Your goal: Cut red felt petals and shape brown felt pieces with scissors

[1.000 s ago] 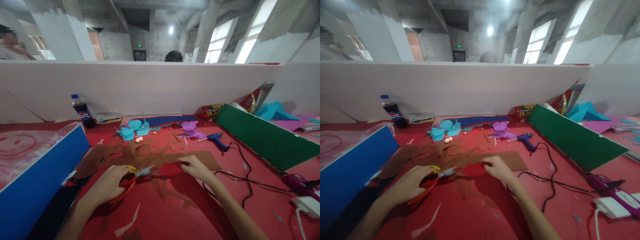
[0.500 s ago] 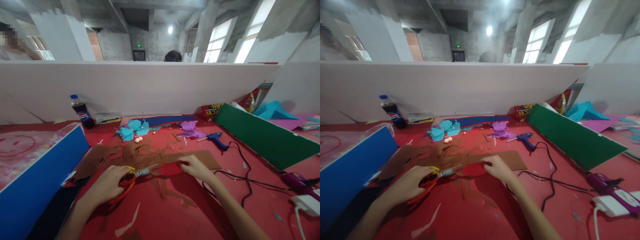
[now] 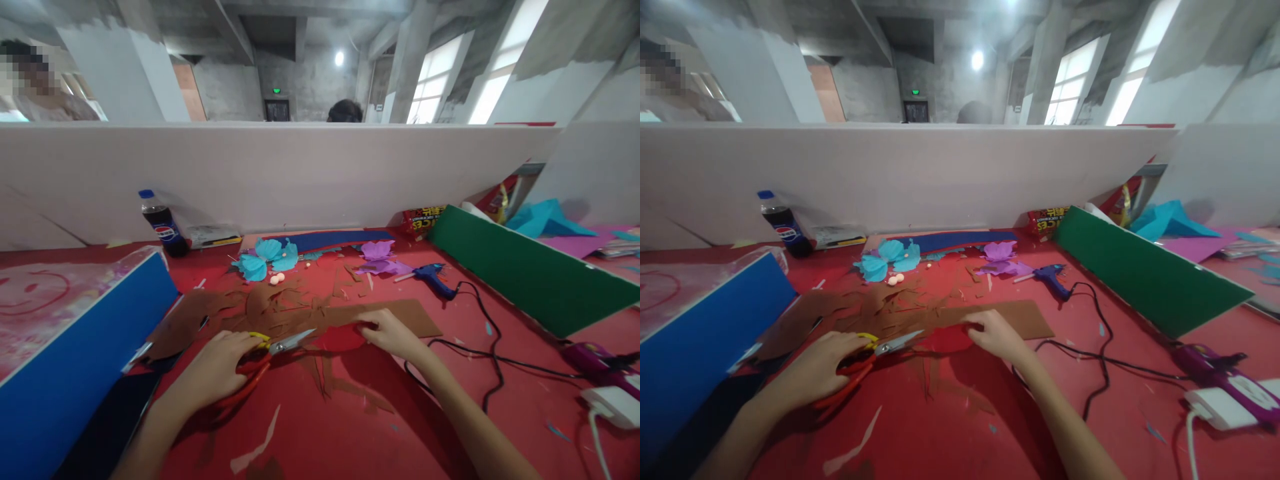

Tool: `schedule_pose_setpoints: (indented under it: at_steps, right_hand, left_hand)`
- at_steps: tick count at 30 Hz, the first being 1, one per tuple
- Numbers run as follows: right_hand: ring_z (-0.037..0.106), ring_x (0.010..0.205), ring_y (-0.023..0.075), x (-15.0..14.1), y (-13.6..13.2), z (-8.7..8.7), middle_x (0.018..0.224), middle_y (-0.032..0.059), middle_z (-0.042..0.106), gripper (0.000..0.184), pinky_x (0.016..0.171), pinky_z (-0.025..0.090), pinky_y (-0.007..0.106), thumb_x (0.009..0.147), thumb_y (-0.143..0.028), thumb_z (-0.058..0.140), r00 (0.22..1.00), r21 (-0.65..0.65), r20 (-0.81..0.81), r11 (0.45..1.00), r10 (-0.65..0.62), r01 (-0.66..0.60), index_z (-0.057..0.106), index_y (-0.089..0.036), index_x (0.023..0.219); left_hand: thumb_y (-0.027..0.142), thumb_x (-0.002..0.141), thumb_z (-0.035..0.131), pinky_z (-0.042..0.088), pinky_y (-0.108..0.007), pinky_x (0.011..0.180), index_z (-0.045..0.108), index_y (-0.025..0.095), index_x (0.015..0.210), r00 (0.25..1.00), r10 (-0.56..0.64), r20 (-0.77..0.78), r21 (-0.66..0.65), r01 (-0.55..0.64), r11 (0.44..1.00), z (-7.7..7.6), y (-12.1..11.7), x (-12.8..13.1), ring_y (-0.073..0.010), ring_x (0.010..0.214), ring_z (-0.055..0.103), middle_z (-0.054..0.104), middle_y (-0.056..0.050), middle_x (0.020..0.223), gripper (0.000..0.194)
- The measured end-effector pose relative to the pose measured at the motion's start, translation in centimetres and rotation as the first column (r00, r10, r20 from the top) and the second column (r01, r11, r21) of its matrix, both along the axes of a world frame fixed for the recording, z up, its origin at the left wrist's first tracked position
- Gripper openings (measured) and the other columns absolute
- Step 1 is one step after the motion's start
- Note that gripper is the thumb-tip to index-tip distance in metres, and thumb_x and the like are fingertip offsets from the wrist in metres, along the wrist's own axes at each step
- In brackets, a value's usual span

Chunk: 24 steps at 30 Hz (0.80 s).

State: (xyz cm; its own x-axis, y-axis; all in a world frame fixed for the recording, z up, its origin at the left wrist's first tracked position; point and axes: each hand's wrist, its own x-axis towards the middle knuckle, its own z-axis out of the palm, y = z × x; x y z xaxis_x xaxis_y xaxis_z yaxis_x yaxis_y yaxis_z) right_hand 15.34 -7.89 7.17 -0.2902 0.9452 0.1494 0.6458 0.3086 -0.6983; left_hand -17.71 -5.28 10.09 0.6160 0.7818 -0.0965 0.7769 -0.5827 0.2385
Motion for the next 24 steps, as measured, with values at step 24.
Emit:
schedule_pose_setpoints:
  at_steps: [24]
  right_hand:
    - [0.058, 0.069, 0.014, -0.24, -0.1, 0.26, 0.081, 0.0014, 0.067, 0.036, 0.065, 0.041, 0.021, 0.068, -0.01, 0.039, 1.0, -0.006, -0.011, 1.0, 0.004, -0.004, 0.067, -0.017, 0.089]
  left_hand:
    - [0.017, 0.069, 0.048, 0.032, -0.034, 0.092, 0.053, 0.027, 0.109, 0.999, -0.014, 0.048, 0.021, 0.013, 1.0, -0.64, 0.07, 0.17, -0.0214, 0.105, 0.046, 0.055, 0.0, 0.116, 0.042]
